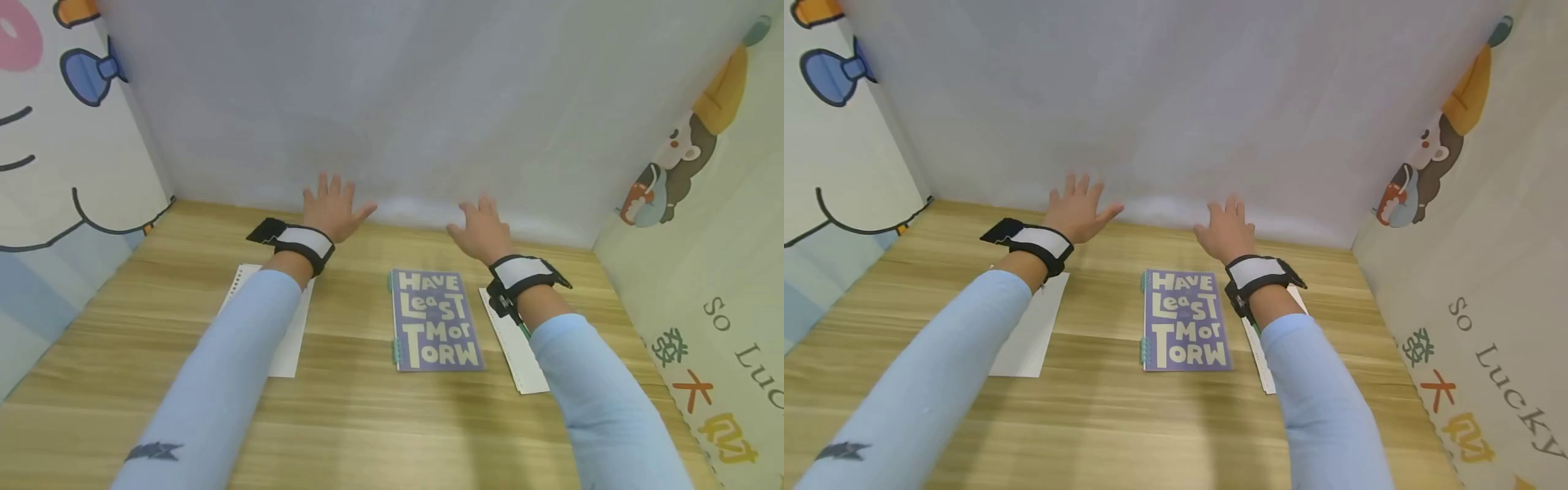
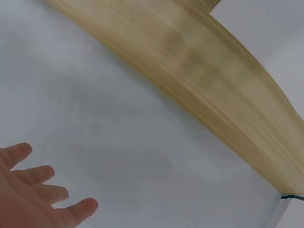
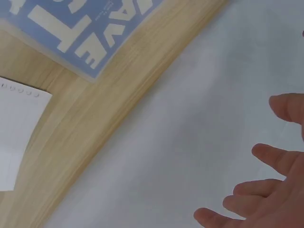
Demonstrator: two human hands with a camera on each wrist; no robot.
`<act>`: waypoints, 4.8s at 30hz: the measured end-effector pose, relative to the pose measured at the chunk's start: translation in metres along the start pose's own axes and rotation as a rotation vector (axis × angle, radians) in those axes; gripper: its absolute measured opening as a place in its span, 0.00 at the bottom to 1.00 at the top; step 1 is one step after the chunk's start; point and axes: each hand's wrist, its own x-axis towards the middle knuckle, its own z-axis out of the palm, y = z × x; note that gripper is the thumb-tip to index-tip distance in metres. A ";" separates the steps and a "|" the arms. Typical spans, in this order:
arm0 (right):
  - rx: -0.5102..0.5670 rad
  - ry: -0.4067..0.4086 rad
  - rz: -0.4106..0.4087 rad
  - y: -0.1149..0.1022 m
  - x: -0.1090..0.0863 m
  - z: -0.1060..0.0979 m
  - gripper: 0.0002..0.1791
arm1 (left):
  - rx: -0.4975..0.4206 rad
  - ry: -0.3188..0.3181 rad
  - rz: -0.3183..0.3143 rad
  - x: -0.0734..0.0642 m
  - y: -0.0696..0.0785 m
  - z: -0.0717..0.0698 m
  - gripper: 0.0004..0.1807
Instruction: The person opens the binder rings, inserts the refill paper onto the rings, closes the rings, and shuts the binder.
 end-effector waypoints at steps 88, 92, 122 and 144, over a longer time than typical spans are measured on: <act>0.104 -0.133 0.122 0.069 -0.030 0.103 0.19 | 0.097 -0.082 0.790 -0.125 0.068 0.118 0.17; 0.119 -0.126 0.131 0.074 -0.033 0.102 0.17 | 0.061 -0.067 0.782 -0.126 0.067 0.117 0.17; 0.692 -0.170 0.350 0.075 -0.049 0.090 0.16 | -0.129 -0.093 0.667 -0.136 0.059 0.117 0.19; 1.213 -0.253 0.145 0.012 -0.062 0.066 0.21 | -0.774 -0.163 0.272 -0.110 0.043 0.075 0.22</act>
